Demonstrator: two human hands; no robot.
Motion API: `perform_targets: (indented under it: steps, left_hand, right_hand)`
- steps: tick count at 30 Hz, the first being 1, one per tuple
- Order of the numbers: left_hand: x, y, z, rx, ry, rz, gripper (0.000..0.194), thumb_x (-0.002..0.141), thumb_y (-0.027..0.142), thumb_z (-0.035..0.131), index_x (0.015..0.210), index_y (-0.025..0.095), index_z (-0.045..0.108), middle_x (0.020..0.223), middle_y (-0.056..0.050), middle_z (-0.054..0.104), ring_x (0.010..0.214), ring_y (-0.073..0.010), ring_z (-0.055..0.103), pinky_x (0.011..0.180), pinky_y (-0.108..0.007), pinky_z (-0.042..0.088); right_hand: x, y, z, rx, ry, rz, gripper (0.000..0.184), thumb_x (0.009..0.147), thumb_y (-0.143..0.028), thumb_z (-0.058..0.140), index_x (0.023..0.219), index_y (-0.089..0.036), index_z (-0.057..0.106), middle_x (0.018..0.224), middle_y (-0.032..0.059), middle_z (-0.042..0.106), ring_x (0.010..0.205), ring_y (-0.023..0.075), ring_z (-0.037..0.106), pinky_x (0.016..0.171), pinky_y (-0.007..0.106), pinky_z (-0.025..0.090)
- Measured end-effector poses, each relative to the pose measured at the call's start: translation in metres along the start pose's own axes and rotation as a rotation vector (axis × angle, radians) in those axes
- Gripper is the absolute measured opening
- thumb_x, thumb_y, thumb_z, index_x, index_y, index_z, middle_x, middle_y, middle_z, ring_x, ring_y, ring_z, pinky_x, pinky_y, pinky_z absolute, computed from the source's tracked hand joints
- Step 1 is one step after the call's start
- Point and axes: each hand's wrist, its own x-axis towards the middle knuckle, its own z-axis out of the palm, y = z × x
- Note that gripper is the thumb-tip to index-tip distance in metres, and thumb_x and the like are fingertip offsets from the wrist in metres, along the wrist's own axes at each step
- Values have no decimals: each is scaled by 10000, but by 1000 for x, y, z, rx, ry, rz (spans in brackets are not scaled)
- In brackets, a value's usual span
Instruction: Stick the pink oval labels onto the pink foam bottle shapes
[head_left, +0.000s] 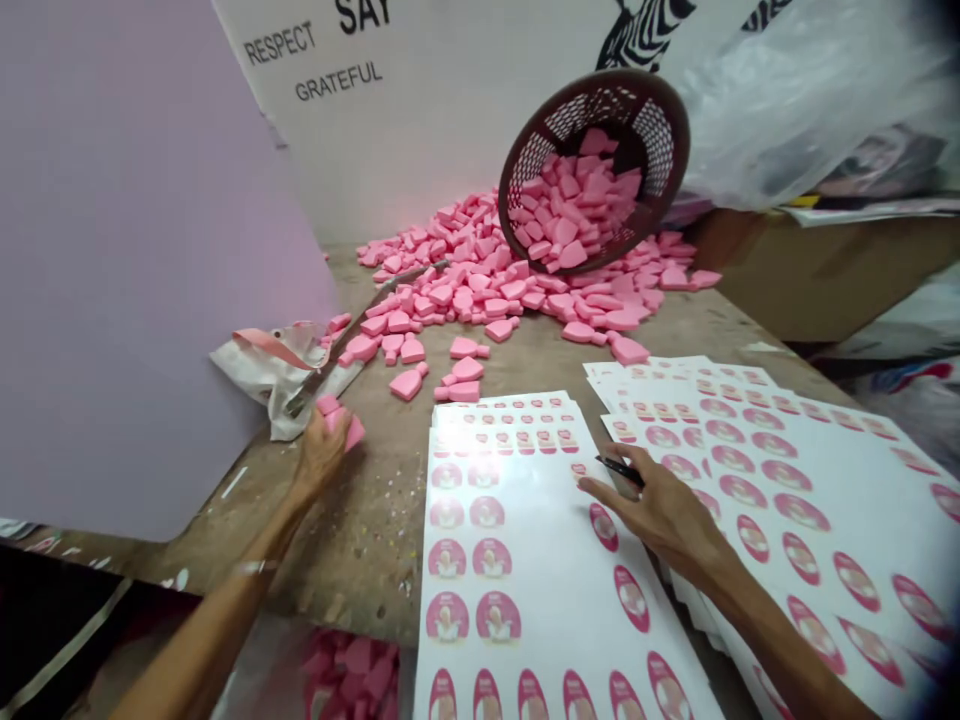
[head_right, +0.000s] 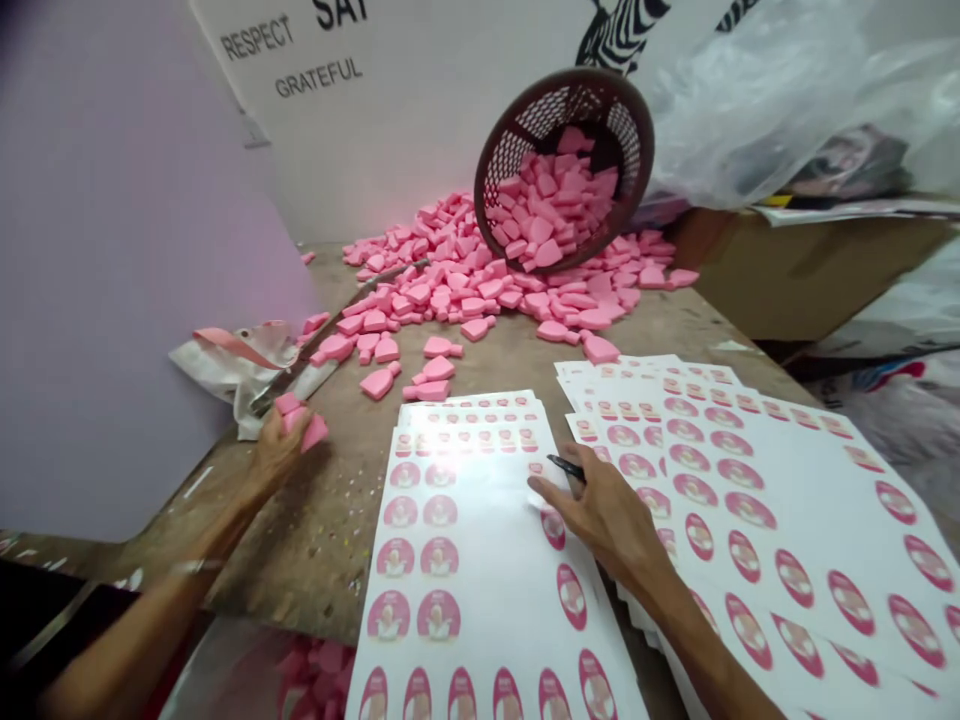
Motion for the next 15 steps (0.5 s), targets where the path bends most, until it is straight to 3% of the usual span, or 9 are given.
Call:
perform_targets:
  steps: [2,5,7,11,15]
  left_hand:
    - [-46,22,2,-134,-26,-66,541,909,517,302,1183,99,507,1020,-144,660,863,-236,655,719,-326,517]
    - [-113,60,8,-716,-311,-355,577,795,592,532,1154,141,572,991,-104,695,830,-238,677,712,-317,527]
    - [-142,85,15,-860,-351,-424,591,752,588,594,1120,126,596,939,-110,706,802,-250,682,706,-328,529]
    - [-157,119,29,-873,-400,-372,550,754,568,610,1100,140,608,950,-119,709,836,-260,682,766,-347,519]
    - [-154,129,38,-861,-427,-321,534,781,568,581,1106,144,589,938,-123,710,830,-254,681,772,-355,522]
  right_hand:
    - [-8,2,0,-169,-20,32,650,724,-619,596,1222,-205,544,1133,111,655,948,306,641,737,417,499]
    - [-33,6,0,-313,-34,43,568,761,-595,565,1148,-181,586,995,121,679,905,311,638,706,412,480]
    - [-49,8,2,-355,-17,32,488,797,-562,543,1081,-171,606,909,113,678,853,292,638,687,390,470]
    - [-65,14,8,-417,112,-53,349,854,-480,517,1000,-180,620,849,100,667,794,267,624,643,359,445]
    - [-68,14,16,-504,293,-148,257,873,-361,525,1003,-160,619,821,95,659,785,266,602,684,381,428]
